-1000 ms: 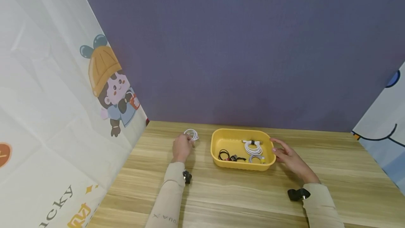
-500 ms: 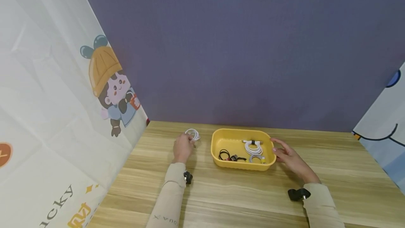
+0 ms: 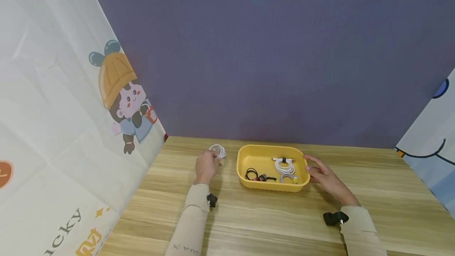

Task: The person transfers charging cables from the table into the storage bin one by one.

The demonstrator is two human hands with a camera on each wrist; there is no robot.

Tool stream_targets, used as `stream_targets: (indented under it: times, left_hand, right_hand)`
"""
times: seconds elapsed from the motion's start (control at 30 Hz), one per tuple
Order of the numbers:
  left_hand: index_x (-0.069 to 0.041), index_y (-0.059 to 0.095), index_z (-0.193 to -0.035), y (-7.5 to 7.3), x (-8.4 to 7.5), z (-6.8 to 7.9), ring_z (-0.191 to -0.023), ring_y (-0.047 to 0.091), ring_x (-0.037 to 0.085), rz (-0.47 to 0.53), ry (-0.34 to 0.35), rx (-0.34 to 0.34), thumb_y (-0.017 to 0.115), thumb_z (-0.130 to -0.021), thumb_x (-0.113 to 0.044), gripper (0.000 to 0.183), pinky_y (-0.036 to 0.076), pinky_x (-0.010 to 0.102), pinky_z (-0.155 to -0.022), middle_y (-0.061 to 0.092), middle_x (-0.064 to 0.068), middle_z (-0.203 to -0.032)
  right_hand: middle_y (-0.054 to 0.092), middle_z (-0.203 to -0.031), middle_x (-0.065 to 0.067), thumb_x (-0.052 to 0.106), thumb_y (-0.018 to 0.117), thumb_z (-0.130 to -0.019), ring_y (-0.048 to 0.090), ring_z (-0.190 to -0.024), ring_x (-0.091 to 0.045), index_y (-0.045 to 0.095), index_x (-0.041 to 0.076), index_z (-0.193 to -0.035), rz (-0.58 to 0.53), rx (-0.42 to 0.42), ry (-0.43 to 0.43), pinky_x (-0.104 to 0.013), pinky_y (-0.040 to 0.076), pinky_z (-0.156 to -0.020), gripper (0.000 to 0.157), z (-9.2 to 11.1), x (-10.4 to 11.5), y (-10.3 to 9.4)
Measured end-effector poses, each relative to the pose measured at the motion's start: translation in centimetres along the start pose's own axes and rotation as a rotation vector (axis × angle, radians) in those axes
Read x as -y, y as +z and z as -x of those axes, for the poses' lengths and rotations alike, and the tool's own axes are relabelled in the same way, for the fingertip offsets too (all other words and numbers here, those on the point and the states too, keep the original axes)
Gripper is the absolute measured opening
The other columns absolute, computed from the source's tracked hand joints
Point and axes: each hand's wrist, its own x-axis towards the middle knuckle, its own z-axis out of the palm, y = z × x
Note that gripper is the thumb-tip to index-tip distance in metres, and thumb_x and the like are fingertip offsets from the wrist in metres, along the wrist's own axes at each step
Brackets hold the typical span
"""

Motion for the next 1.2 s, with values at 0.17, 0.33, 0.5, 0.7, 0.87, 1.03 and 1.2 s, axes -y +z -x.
stream_targets:
  times: [0.17, 0.33, 0.5, 0.7, 0.87, 1.03, 1.2]
  left_hand:
    - [-0.012, 0.080, -0.090, -0.2, -0.4, 0.1, -0.082, 0.071, 0.031, 0.009, 0.003, -0.005, 0.080, -0.088, -0.019, 0.007, 0.057, 0.046, -0.074, 0.074, 0.007, -0.091]
    - [-0.012, 0.079, -0.090, -0.4, -0.6, 0.2, -0.079, 0.070, 0.029, 0.027, 0.002, -0.007, 0.080, -0.088, -0.018, 0.007, 0.057, 0.045, -0.073, 0.074, 0.005, -0.089]
    - [-0.012, 0.079, -0.090, -0.6, -0.9, 0.4, -0.079, 0.070, 0.029, 0.036, 0.012, -0.008, 0.081, -0.087, -0.018, 0.006, 0.056, 0.045, -0.073, 0.073, 0.005, -0.090]
    - [-0.012, 0.079, -0.090, -0.9, -1.3, 0.5, -0.078, 0.070, 0.028, 0.045, 0.019, -0.004, 0.081, -0.087, -0.019, 0.007, 0.056, 0.044, -0.071, 0.073, 0.004, -0.090]
    - [-0.012, 0.079, -0.091, -1.0, -1.5, 0.5, -0.073, 0.068, 0.024, 0.057, 0.025, 0.000, 0.081, -0.088, -0.019, 0.008, 0.056, 0.041, -0.069, 0.072, 0.003, -0.089]
    - [-0.010, 0.079, -0.091, -1.1, -1.9, 0.7, -0.073, 0.067, 0.022, 0.063, 0.043, -0.003, 0.080, -0.088, -0.018, 0.009, 0.056, 0.039, -0.069, 0.072, 0.003, -0.089]
    - [-0.009, 0.079, -0.091, -1.3, -2.5, 1.0, -0.073, 0.067, 0.021, 0.074, 0.058, -0.005, 0.080, -0.088, -0.017, 0.009, 0.056, 0.038, -0.071, 0.071, 0.004, -0.088]
  right_hand:
    - [0.041, -0.154, -0.034, 0.034, 0.049, -0.109, 0.058, -0.115, 0.009, 0.024, 0.015, -0.163, -0.002, -0.002, 0.004, -0.033, 0.059, -0.092, 0.062, 0.1, 0.1, 0.0]
    - [0.041, -0.154, -0.034, 0.033, 0.050, -0.109, 0.058, -0.114, 0.010, 0.024, 0.015, -0.163, -0.007, -0.001, 0.004, -0.033, 0.059, -0.091, 0.063, 0.0, 0.0, 0.0]
    - [0.041, -0.154, -0.035, 0.033, 0.050, -0.109, 0.058, -0.114, 0.010, 0.024, 0.014, -0.163, -0.006, 0.000, 0.004, -0.032, 0.059, -0.091, 0.062, 0.0, 0.0, 0.1]
    - [0.039, -0.155, -0.035, 0.032, 0.050, -0.109, 0.058, -0.115, 0.010, 0.024, 0.015, -0.163, -0.015, 0.003, 0.004, -0.032, 0.059, -0.091, 0.062, 0.1, 0.1, 0.0]
    - [0.040, -0.154, -0.035, 0.034, 0.050, -0.109, 0.059, -0.116, 0.008, 0.024, 0.015, -0.163, -0.021, 0.006, 0.002, -0.031, 0.058, -0.091, 0.063, 0.1, 0.2, 0.0]
    - [0.041, -0.154, -0.034, 0.034, 0.050, -0.109, 0.062, -0.125, -0.013, 0.024, 0.015, -0.163, 0.001, -0.001, 0.014, -0.033, 0.059, -0.092, 0.063, 0.1, 0.3, 0.1]
    - [0.041, -0.155, -0.033, 0.036, 0.050, -0.109, 0.062, -0.122, -0.005, 0.024, 0.017, -0.163, 0.011, -0.005, 0.021, -0.031, 0.058, -0.091, 0.063, 0.0, 0.0, 0.1]
